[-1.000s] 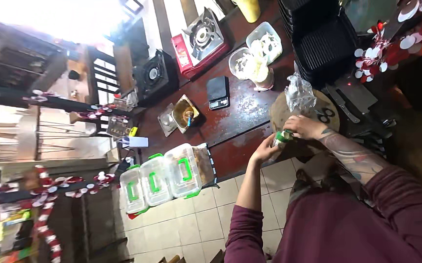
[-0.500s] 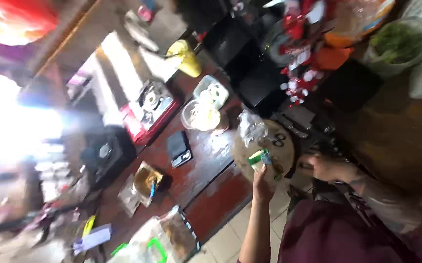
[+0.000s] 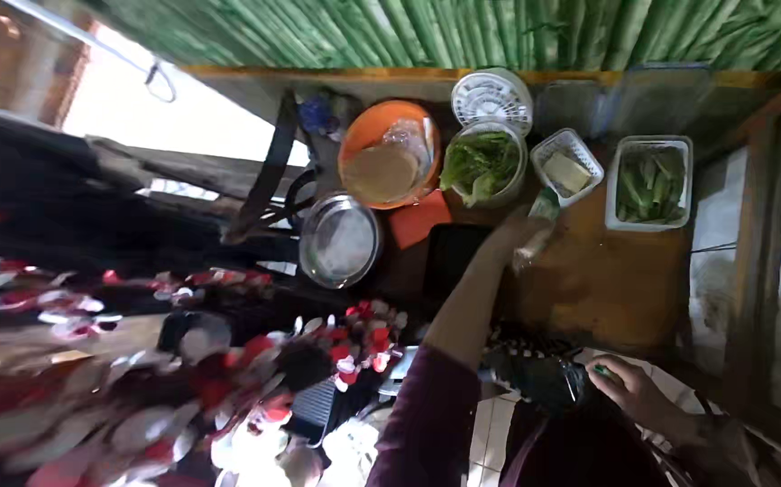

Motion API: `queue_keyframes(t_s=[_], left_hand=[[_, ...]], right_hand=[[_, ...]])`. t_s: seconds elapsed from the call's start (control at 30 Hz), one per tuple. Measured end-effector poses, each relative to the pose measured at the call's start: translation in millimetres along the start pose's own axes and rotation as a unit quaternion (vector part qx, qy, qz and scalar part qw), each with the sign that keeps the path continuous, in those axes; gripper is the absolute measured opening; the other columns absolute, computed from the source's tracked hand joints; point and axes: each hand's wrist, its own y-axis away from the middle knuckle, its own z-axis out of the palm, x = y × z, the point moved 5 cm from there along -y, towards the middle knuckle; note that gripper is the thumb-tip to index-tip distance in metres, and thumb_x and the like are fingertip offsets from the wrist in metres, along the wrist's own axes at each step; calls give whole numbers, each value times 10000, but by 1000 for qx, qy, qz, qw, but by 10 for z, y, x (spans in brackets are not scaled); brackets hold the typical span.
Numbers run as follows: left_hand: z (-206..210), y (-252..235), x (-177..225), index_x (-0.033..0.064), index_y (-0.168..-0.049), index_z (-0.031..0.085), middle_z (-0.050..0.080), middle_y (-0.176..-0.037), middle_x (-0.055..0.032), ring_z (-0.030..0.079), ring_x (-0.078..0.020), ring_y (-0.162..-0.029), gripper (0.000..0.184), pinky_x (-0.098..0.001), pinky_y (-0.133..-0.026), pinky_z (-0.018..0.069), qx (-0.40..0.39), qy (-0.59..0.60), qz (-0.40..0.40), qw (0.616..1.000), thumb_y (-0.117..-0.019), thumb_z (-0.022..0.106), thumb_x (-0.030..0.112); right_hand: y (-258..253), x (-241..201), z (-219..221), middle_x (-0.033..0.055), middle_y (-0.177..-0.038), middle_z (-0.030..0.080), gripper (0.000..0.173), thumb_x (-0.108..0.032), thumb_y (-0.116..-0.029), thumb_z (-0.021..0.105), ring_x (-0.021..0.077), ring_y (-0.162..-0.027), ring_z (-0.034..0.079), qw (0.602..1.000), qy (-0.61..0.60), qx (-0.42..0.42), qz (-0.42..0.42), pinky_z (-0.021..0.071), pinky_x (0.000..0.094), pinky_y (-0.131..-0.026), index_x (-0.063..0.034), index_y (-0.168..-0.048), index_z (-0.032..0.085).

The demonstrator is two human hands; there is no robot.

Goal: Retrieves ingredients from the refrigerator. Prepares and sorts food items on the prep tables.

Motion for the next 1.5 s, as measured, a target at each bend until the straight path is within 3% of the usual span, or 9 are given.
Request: queue_keyframes(t_s=[0.27,0.5,0.7,0.8,1.03,1.1,1.23,1.37,1.5], left_hand=[[171,-1884,609,89,-1328,656,642,-1333,-202,581,-396,-1268,575,-693,-1035,430,-80,-444,-34,892,-921,703,492],[290,-1853,1189,192,-1236,726,712,-1181,-133,669,-307,-1062,411,-530,-881,517,-99,-603,-118,783,-872,776,373],[-197,-2121,1171,162,-1406,613,673,-1216,-217,658,-400,-1049,633,-647,-885,506,-79,-606,-84,787,-870,798,445],[-439,-1962,1239,130,-1401,609,629,-1339,-237,585,-462,-1244,707,-754,-985,420,-33,-633,-35,772,-834,810,502],[-528,-886,1132,129,-1574,294,573,-1403,-241,598,-420,-1257,815,-657,-1019,480,85,-480,83,869,-969,600,582],[-336,-371,918,63,-1553,355,502,-1496,-229,509,-376,-1371,739,-584,-1125,403,164,-466,145,857,-985,543,497],[422,811,-111,-55,-1341,526,628,-1253,-242,603,-354,-1181,621,-514,-997,500,325,-317,393,800,-857,693,296],[1514,1610,-1821,145,-1086,745,725,-1166,-90,657,-281,-1128,177,-501,-1033,482,198,-369,463,781,-923,726,212],[1894,1829,-3026,198,-1191,761,695,-1325,-32,609,-267,-1281,337,-479,-1118,445,11,-461,341,820,-930,650,17]], right_hand=[[433,468,-90,37,-1116,728,287,-325,-1014,622,123,-960,698,986,-79,104,107,597,358,-880,-119,-1187,720],[454,494,-50,56,-1092,728,251,-240,-1006,634,119,-897,700,979,-122,142,79,610,333,-828,-86,-1189,712],[325,477,-110,11,-1068,725,261,-322,-1024,606,97,-867,689,984,-100,128,76,606,317,-798,-150,-1187,716],[286,427,-158,13,-1071,729,275,-334,-1022,603,106,-861,694,985,-105,114,75,610,325,-787,-146,-1188,716],[218,346,-159,59,-987,737,310,-309,-1024,596,188,-787,723,969,-178,90,144,640,390,-685,-87,-1224,680],[201,341,-144,95,-1100,727,335,-266,-1038,568,221,-828,732,957,-220,94,163,645,405,-684,-47,-1283,630],[156,550,-2,133,-1175,695,383,-233,-1047,553,266,-866,722,933,-284,105,193,633,417,-702,-52,-1380,502],[163,636,168,130,-1232,661,550,-146,-956,669,269,-969,707,933,-290,106,186,623,438,-805,-80,-1439,416],[74,675,352,98,-1354,634,545,-96,-934,670,252,-1088,698,973,-175,66,135,606,468,-908,-92,-1418,420]])
